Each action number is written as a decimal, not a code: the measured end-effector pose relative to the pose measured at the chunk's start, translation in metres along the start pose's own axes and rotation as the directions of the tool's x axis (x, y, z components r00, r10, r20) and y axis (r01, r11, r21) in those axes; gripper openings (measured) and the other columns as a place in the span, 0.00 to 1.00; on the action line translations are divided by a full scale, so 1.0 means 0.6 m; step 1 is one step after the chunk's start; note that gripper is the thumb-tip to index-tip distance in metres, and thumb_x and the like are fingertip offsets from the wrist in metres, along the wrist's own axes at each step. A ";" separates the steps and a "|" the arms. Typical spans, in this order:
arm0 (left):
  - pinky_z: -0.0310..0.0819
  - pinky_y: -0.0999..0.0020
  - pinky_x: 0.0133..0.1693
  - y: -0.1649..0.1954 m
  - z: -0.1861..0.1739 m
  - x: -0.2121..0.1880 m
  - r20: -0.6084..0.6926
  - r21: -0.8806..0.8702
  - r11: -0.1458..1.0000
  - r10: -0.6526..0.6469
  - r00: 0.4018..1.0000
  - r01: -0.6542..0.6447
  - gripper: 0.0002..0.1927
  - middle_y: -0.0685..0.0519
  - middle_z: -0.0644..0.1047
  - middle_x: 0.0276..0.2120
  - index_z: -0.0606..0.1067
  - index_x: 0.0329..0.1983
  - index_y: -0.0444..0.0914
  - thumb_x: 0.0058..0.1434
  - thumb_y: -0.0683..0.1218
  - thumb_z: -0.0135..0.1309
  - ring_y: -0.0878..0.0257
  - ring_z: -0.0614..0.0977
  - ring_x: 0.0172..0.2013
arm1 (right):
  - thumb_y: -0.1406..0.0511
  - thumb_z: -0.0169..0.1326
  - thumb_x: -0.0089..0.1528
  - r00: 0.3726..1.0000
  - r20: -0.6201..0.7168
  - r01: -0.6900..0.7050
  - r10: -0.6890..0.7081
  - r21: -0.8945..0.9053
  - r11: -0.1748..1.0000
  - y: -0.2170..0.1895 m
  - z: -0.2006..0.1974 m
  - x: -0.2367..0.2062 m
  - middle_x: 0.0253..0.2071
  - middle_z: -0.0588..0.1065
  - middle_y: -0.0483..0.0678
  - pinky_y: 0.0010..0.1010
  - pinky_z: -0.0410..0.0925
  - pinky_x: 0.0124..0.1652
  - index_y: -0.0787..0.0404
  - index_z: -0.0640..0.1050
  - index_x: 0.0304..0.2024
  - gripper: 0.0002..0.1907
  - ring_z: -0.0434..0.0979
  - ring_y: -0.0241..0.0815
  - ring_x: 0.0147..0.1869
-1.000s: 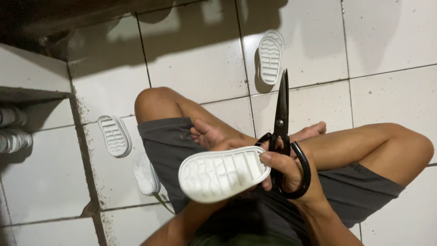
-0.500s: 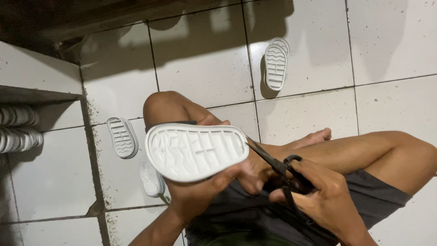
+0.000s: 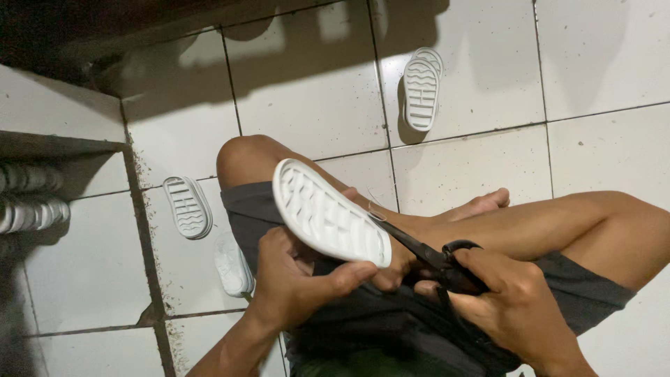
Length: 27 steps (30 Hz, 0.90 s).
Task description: The person arranges shoe lasts on a wall shelf, then sits on the floor and uses shears to trim the edges of white slipper soles. The person handles the lasts and slippers by hand and uses shears for cutting.
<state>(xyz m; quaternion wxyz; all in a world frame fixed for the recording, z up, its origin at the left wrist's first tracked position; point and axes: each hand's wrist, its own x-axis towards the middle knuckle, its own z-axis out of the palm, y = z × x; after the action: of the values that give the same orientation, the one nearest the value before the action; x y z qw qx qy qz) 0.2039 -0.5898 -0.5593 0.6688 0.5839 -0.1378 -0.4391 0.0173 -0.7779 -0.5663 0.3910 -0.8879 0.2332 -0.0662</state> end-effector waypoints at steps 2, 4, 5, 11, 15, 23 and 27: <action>0.74 0.65 0.60 0.000 -0.001 0.003 0.059 0.009 0.999 -0.042 0.997 0.042 0.37 0.47 0.79 0.59 0.70 0.64 0.23 0.51 0.39 0.69 0.62 0.81 0.54 | 0.57 0.72 0.45 0.998 0.031 -0.049 0.049 0.024 0.998 -0.002 0.002 0.002 0.20 0.78 0.45 0.28 0.69 0.20 0.67 0.80 0.30 0.22 0.78 0.33 0.20; 0.77 0.67 0.57 0.000 -0.003 0.004 0.111 0.065 0.993 -0.109 0.988 0.103 0.38 0.48 0.82 0.51 0.70 0.64 0.26 0.50 0.40 0.68 0.63 0.84 0.49 | 0.56 0.74 0.45 0.981 0.091 -0.174 0.173 0.006 0.985 -0.006 0.005 0.003 0.17 0.77 0.46 0.31 0.67 0.19 0.65 0.81 0.31 0.22 0.76 0.36 0.17; 0.78 0.68 0.55 0.000 -0.005 0.004 0.134 0.094 0.987 -0.143 0.981 0.131 0.38 0.48 0.84 0.47 0.70 0.64 0.28 0.49 0.41 0.68 0.64 0.85 0.47 | 0.56 0.74 0.46 0.965 0.121 -0.234 0.233 -0.006 0.972 -0.009 0.006 0.003 0.15 0.77 0.46 0.32 0.66 0.19 0.65 0.82 0.31 0.22 0.74 0.37 0.15; 0.82 0.70 0.48 0.001 -0.020 0.009 0.314 0.391 0.913 -0.014 0.949 -0.116 0.20 0.51 0.86 0.41 0.80 0.47 0.34 0.52 0.45 0.71 0.64 0.87 0.42 | 0.60 0.71 0.47 0.997 0.025 -0.072 0.071 0.034 0.997 -0.018 0.017 0.009 0.18 0.76 0.45 0.29 0.65 0.19 0.67 0.80 0.31 0.18 0.73 0.33 0.17; 0.83 0.68 0.50 0.004 -0.027 0.015 0.450 0.442 0.824 0.137 0.883 -0.353 0.22 0.51 0.85 0.43 0.79 0.49 0.36 0.55 0.47 0.72 0.62 0.88 0.44 | 0.65 0.70 0.47 0.994 0.054 -0.101 0.098 0.054 0.993 -0.023 0.016 0.013 0.20 0.77 0.46 0.29 0.68 0.21 0.67 0.81 0.32 0.15 0.77 0.35 0.19; 0.78 0.62 0.63 0.025 -0.072 0.029 0.665 0.329 0.939 -0.156 0.730 -0.098 0.31 0.48 0.83 0.55 0.77 0.61 0.36 0.52 0.45 0.69 0.57 0.85 0.55 | 0.68 0.69 0.44 0.997 0.078 -0.019 0.011 0.104 0.994 -0.016 0.015 0.019 0.28 0.81 0.49 0.25 0.72 0.26 0.69 0.80 0.42 0.24 0.82 0.36 0.26; 0.76 0.59 0.68 0.020 -0.087 0.040 0.723 -0.084 0.988 -0.028 0.691 0.127 0.42 0.47 0.79 0.58 0.69 0.67 0.36 0.48 0.43 0.74 0.56 0.82 0.60 | 0.62 0.73 0.47 0.956 0.266 -0.167 0.121 0.159 0.973 0.009 0.037 0.001 0.23 0.79 0.45 0.28 0.69 0.27 0.65 0.85 0.38 0.19 0.75 0.37 0.25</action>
<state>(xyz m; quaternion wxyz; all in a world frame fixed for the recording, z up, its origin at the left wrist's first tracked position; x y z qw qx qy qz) 0.2589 -0.5741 -0.5708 0.5781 0.3272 -0.3353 -0.6681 0.0226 -0.7670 -0.5855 0.5001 -0.8306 0.2384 0.0564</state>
